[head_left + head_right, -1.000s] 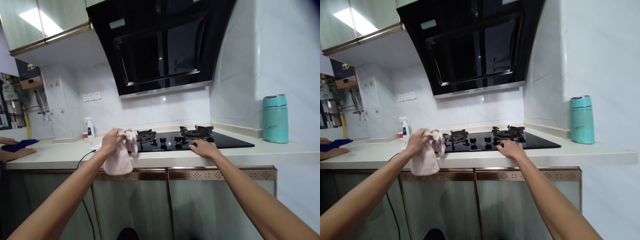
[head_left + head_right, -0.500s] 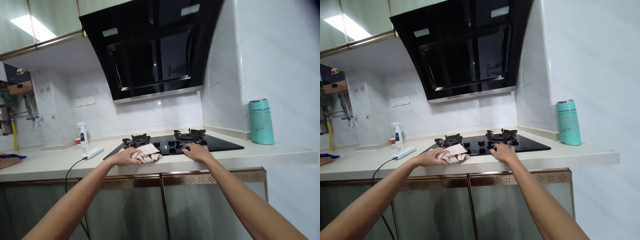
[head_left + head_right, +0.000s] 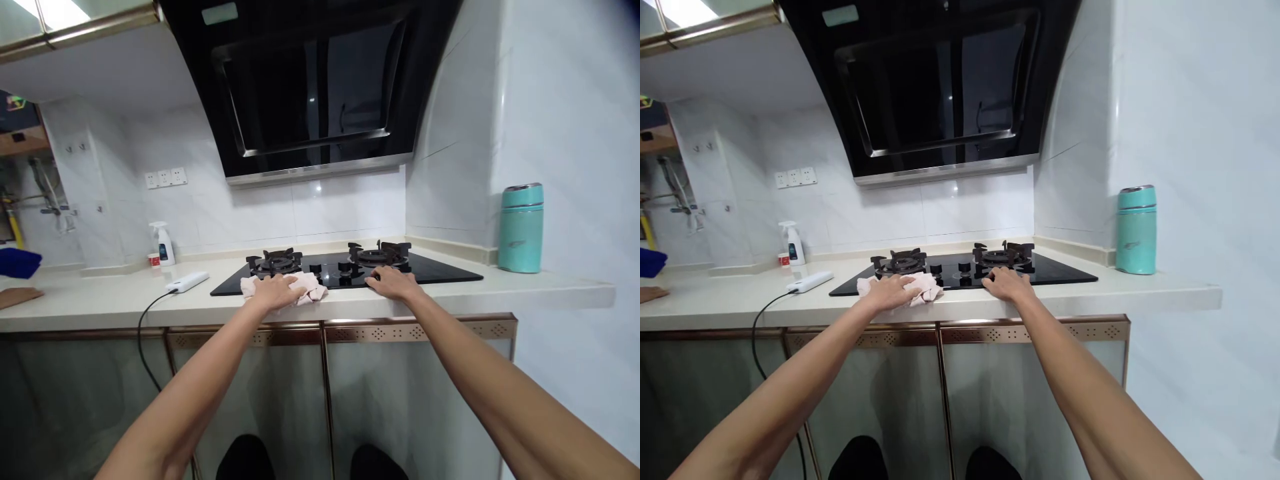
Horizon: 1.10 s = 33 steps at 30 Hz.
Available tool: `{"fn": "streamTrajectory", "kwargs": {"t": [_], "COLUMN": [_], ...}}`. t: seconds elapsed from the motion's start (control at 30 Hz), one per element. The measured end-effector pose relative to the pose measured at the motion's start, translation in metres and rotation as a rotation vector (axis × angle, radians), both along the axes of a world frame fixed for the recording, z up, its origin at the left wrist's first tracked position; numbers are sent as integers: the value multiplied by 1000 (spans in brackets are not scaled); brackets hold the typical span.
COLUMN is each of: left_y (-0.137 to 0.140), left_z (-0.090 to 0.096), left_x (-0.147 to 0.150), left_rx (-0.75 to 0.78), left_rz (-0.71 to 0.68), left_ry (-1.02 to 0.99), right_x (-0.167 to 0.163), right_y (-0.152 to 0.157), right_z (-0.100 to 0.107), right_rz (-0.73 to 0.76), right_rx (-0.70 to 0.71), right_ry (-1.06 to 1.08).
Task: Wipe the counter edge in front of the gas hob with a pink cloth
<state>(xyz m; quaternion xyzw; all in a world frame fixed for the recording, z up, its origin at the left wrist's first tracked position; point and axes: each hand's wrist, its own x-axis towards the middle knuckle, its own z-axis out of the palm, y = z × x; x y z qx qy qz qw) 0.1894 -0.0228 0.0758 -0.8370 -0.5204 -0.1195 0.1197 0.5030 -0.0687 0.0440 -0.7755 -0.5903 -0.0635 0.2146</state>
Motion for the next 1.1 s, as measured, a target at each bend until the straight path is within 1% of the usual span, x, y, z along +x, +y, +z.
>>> {"fn": "streamTrajectory", "kwargs": {"t": [0.07, 0.13, 0.27, 0.37, 0.43, 0.47, 0.53, 0.63, 0.7, 0.8, 0.97, 1.1], "left_y": [-8, -17, -38, -47, -49, -48, -46, -41, -37, -31, -18, -10], "left_z": [-2, -7, -21, -30, -34, -36, -39, -42, -43, -42, -36, -35], "left_x": [6, 20, 69, 105, 116, 117, 111, 90, 74, 54, 16, -19], "left_rx": [44, 84, 172, 256, 299, 317, 358, 428, 448, 432, 358, 378], "left_rz": [-39, -101, -271, -380, -413, -425, -445, -467, -459, -443, -425, -397], "left_ry": [-10, -17, -13, -20, -29, -29, -28, -36, -47, -46, -6, -15], "right_x": [0, 0, 0, 5, 9, 11, 15, 17, 17, 16, 17, 16], "right_y": [1, 3, 4, 4, 5, 5, 7, 9, 9, 9, 10, 11], "right_z": [0, -1, -4, -7, -8, -9, -9, -10, -10, -11, -13, -14], "right_rz": [-7, -12, -21, -18, -15, -15, -16, -12, -14, -21, -11, 4], "right_rx": [-6, -7, 4, 2, -5, -8, -9, -6, 0, 11, 12, 27], "right_ry": [-2, -8, -43, -75, -89, -93, -97, -91, -84, -75, -61, -45]}}
